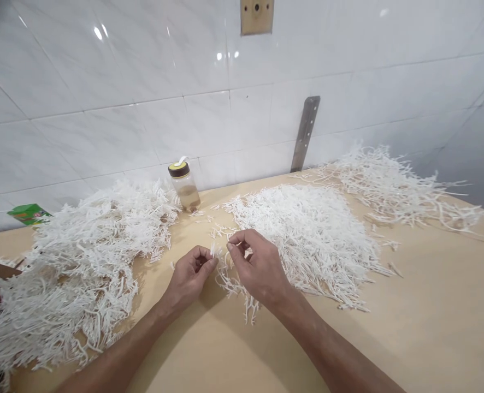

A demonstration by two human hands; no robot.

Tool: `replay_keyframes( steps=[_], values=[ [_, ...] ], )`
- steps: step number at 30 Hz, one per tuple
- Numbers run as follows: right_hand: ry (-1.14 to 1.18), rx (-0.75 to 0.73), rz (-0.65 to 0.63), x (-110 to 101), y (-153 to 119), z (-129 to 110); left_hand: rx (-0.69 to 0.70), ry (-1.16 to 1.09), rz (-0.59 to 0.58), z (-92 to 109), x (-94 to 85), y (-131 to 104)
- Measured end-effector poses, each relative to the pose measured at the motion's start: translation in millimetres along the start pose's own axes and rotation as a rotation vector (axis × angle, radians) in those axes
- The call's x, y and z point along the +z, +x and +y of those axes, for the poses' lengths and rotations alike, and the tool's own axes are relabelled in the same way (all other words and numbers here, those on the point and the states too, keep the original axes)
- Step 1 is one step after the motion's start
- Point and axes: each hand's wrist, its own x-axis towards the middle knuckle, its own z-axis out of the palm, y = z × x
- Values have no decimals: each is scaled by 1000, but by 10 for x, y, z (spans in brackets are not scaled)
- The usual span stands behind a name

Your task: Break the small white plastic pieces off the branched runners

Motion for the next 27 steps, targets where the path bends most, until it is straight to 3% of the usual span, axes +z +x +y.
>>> replay_keyframes(
  steps=[4,11,18,27],
  values=[
    [33,-80,-84,-40,-3,-12,44,47,-46,36,37,-52],
    [72,117,-201,31,-8,66,99,21,-53,38,65,-83],
    [128,246,-217,68,0,112,118,60,18,16,62,-62],
    [230,375,-325,151,-40,94,71,50,141,-15,79,-48]
  ],
)
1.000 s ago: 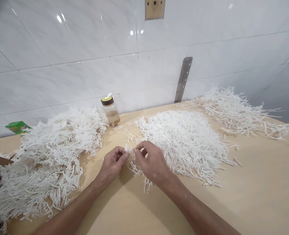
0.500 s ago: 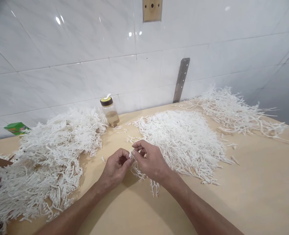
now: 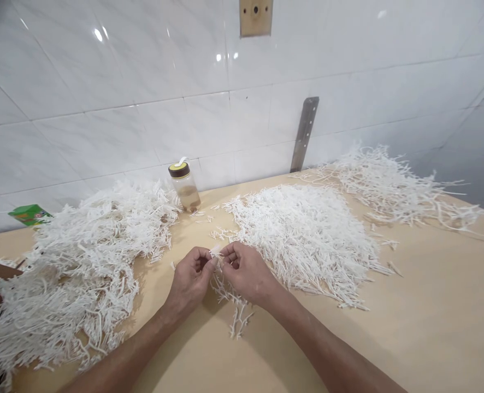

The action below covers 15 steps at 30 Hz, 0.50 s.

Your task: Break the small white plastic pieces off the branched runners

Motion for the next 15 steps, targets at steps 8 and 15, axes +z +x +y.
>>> replay_keyframes(
  steps=[8,15],
  values=[
    [64,74,-11,149,-1,37,-156,-87,55,5,25,12],
    [130,134,17,226,6,78,-190,-103,94,31,20,38]
  ],
)
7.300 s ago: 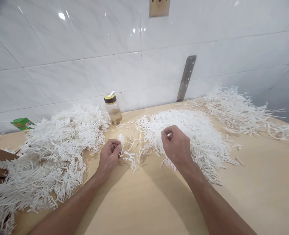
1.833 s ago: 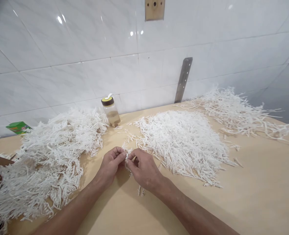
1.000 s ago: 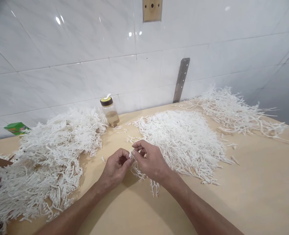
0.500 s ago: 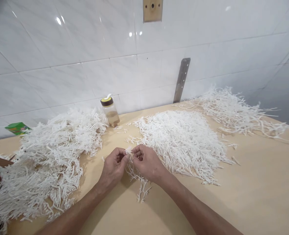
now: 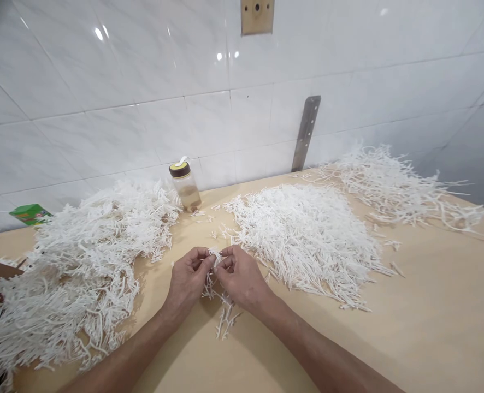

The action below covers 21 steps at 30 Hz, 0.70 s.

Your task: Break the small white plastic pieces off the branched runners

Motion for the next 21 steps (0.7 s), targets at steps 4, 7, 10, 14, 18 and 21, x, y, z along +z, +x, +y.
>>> replay_keyframes(
  steps=[4,7,10,14,18,21],
  values=[
    [19,-1,-17,-15,-8,4,-42,-128,13,-25,-11,38],
    [26,-24,-46,-28,-19,-19,-132,-251,-3,14,-17,44],
    [11,-22,-33,-18,-13,-14,-224,-344,-18,67,-14,36],
    [-57,-39,-24,25,3,38,-318,-436,-37,79,-17,42],
    [-60,-74,-25,34,7,66,-338,-445,-70,49,-44,65],
    [23,-69,-44,-16,3,43,-270,-393,-73,39,-59,77]
  ],
)
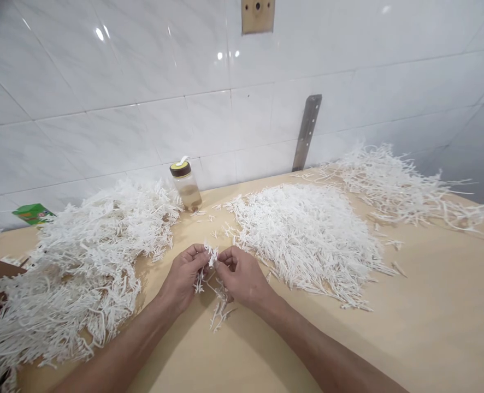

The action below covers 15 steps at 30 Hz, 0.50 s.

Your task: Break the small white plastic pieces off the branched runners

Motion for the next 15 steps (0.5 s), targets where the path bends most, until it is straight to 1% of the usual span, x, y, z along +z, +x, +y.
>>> replay_keyframes(
  steps=[4,7,11,15],
  values=[
    [30,0,-30,-75,-7,-58,113,114,7,2,9,-12],
    [-10,35,3,-81,-3,-80,153,159,16,-1,26,-33],
    [-41,62,78,-47,16,-75,123,113,19,-2,37,-49],
    [-60,55,103,-14,14,-91,76,69,23,11,33,-45]
  ],
)
